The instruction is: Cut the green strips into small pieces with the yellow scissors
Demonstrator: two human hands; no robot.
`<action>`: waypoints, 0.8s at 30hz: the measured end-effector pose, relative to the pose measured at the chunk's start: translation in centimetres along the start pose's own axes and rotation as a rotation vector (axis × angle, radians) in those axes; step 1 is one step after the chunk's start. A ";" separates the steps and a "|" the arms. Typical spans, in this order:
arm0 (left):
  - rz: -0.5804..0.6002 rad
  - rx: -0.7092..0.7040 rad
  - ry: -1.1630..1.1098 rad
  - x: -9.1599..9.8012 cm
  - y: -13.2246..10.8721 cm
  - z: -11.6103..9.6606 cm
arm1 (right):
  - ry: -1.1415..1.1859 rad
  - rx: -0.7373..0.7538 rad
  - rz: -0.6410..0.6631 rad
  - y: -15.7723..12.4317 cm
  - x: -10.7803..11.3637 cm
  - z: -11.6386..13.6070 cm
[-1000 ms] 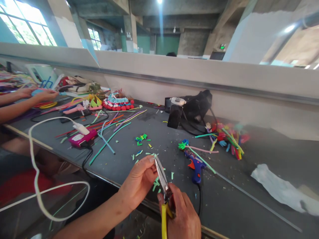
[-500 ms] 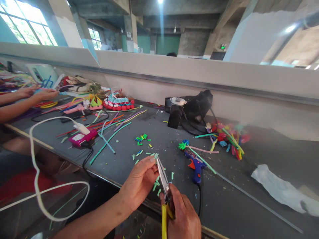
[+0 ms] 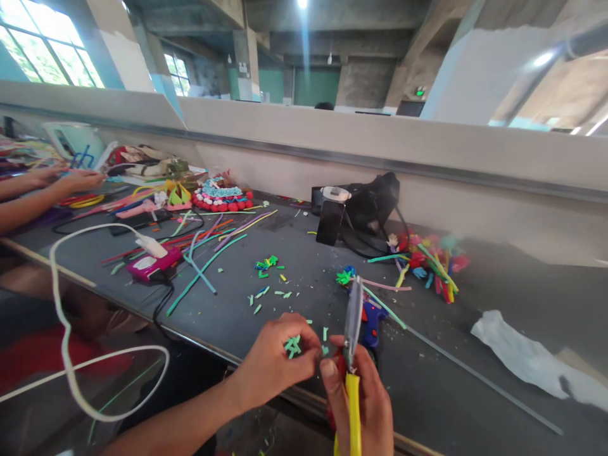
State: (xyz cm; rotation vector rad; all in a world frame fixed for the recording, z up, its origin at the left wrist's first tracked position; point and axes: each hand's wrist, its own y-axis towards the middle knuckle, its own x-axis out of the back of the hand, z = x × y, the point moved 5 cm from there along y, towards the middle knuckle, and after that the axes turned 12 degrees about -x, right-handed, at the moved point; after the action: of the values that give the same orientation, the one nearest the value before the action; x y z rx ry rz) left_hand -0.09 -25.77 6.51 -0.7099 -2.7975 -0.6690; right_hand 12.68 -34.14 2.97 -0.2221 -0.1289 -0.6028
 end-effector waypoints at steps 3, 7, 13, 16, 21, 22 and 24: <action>0.097 -0.210 0.221 -0.8 -0.1 -1.0 | 0.023 -0.016 -0.030 0.2 0.4 0.3; 0.120 -0.282 0.327 -1.3 -0.4 -1.3 | -0.004 -0.039 -0.088 0.3 0.5 0.5; 0.145 -0.055 0.147 -0.9 -0.4 -0.5 | 0.030 -0.059 -0.089 0.1 0.3 0.4; 0.225 0.233 -0.102 -1.0 -0.6 1.0 | -0.035 -0.029 -0.081 0.2 0.4 0.3; 0.310 0.496 -0.414 -1.6 -1.1 2.4 | -0.088 0.087 -0.106 0.1 0.6 0.2; 0.315 0.502 -0.451 -1.7 -1.1 2.5 | -0.091 0.098 -0.116 0.1 0.6 0.0; 0.325 0.512 -0.504 -1.8 -1.2 2.7 | -0.092 0.123 -0.128 0.1 0.6 -0.3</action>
State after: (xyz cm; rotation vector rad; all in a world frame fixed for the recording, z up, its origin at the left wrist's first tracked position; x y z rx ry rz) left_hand 0.75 -26.23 3.18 -1.3082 -2.9553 0.3247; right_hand 13.22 -34.49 2.80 -0.1233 -0.2698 -0.7093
